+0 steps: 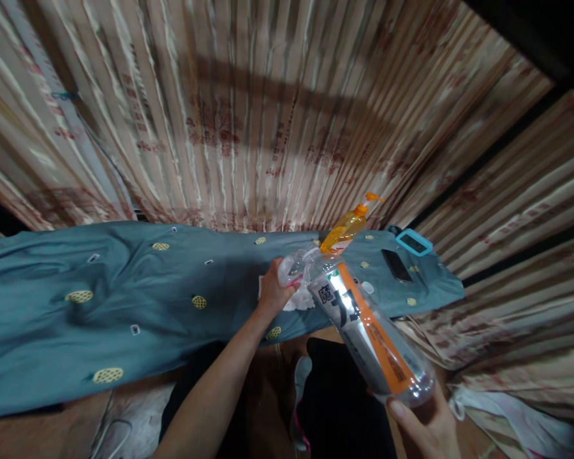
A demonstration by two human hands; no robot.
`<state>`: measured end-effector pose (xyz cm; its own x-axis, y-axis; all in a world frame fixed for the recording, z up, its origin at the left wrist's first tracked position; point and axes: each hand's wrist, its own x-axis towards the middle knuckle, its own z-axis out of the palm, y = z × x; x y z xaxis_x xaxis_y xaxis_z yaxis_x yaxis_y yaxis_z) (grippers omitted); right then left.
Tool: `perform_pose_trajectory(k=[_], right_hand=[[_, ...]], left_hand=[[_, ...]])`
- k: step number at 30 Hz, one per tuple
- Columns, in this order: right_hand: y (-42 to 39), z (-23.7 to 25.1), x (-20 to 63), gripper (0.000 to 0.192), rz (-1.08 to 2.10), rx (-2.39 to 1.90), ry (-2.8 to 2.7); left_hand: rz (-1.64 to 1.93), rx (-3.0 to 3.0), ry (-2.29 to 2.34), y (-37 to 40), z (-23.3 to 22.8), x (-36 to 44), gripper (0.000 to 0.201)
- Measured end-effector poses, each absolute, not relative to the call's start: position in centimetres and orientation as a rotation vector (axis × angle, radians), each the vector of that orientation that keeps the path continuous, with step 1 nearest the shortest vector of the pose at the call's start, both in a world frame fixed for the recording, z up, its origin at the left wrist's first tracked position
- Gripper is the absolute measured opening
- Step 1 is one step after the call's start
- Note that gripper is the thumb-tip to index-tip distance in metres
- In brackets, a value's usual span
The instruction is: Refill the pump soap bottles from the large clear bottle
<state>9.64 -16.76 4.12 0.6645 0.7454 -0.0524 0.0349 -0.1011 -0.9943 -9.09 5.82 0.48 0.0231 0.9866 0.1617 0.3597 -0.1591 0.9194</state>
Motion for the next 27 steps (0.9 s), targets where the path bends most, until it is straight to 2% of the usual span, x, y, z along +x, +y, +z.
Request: perform_pose_trajectory(k=[17,27], right_hand=[[-16.7,4.6,9.2,0.084,0.671,-1.586,-0.635],[-17.1,3.5,9.9,0.07,0.685,-1.552,-0.673]], left_hand=[[1.134,1.618,1.406,5.9,0.2,-9.1,0.053],[1.168,1.621,1.404,6.0,-0.2,-9.0,0.054]])
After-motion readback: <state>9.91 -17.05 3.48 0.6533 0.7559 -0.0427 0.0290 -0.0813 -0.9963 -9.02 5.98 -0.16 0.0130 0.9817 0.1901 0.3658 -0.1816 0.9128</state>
